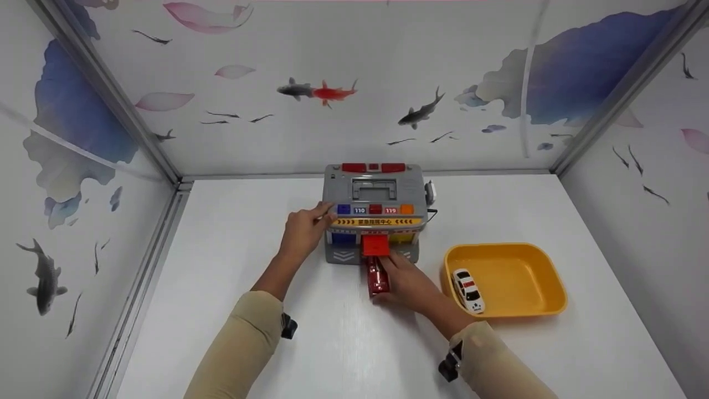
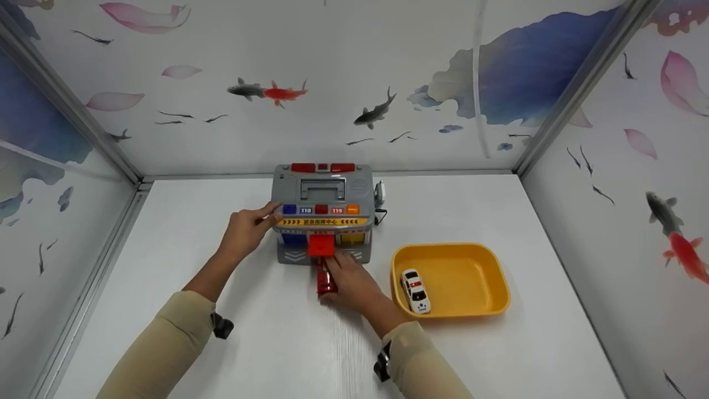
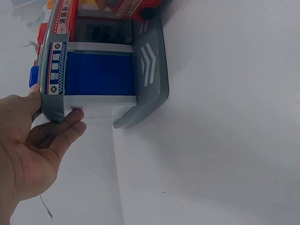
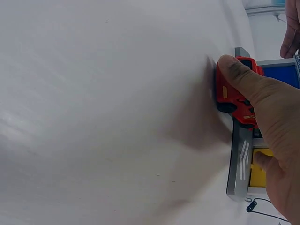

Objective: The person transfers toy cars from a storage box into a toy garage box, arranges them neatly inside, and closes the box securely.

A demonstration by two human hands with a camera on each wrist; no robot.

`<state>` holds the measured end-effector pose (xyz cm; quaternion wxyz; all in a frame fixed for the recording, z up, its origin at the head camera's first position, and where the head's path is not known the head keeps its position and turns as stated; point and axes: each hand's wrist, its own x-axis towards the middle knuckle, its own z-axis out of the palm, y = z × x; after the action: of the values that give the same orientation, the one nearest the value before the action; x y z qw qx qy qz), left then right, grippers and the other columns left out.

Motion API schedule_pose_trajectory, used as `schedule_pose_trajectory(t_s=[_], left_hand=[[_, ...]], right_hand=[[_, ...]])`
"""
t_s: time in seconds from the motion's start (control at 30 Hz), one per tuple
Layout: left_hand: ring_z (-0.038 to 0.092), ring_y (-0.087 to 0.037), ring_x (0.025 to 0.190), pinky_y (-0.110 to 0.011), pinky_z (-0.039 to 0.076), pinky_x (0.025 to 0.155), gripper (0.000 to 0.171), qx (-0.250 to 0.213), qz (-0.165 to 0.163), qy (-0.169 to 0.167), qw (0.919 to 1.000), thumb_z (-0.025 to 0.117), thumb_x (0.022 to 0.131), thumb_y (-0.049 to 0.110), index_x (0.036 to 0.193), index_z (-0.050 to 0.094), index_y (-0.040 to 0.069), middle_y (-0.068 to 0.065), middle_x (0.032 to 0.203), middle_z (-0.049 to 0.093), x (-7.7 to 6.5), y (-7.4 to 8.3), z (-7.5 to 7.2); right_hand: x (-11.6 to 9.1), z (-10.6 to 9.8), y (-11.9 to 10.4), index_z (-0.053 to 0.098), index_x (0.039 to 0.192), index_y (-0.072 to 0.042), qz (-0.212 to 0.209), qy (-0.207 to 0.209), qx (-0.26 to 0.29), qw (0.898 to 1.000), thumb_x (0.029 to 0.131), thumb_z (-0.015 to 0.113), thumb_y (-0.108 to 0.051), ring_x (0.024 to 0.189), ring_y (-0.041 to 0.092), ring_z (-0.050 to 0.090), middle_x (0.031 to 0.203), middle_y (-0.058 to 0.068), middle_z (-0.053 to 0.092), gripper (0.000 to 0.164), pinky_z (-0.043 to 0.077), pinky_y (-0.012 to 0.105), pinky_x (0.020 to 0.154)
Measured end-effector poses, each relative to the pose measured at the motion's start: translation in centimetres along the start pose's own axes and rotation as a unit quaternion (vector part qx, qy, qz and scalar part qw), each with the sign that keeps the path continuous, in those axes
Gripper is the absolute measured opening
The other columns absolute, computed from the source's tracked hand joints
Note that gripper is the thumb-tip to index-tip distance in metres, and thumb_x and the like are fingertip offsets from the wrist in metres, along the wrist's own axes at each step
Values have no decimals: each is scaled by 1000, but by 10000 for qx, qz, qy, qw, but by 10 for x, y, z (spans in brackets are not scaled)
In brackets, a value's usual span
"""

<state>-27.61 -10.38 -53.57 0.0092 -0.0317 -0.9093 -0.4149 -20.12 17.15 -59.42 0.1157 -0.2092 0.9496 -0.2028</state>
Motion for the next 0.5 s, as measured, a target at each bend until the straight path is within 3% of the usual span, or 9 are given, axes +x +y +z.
schedule_pose_trajectory(t_s=[0.17,0.3,0.5], left_hand=[[68,-20,90,-35,52,73,44,1,209,107,9997,68,110,44,149,72,22,-13,144,74,-1,-1,1],[66,-20,86,-34,50,70,43,33,192,132,9997,68,110,44,148,72,24,-13,137,78,-1,-1,1],[74,-22,99,-39,57,80,44,-7,201,121,9997,68,111,43,149,72,23,-14,144,74,-1,0,1]], right_hand=[[2,8,4,25,174,-13,-166,298,-101,9994,90,91,-50,155,34,49,177,15,37,113,43,52,131],[2,13,5,24,174,-14,-198,388,81,9990,92,89,-49,155,36,49,178,16,35,111,41,53,131],[1,18,8,41,158,-18,-438,511,229,9975,94,88,-46,149,37,52,169,16,43,84,45,56,128]])
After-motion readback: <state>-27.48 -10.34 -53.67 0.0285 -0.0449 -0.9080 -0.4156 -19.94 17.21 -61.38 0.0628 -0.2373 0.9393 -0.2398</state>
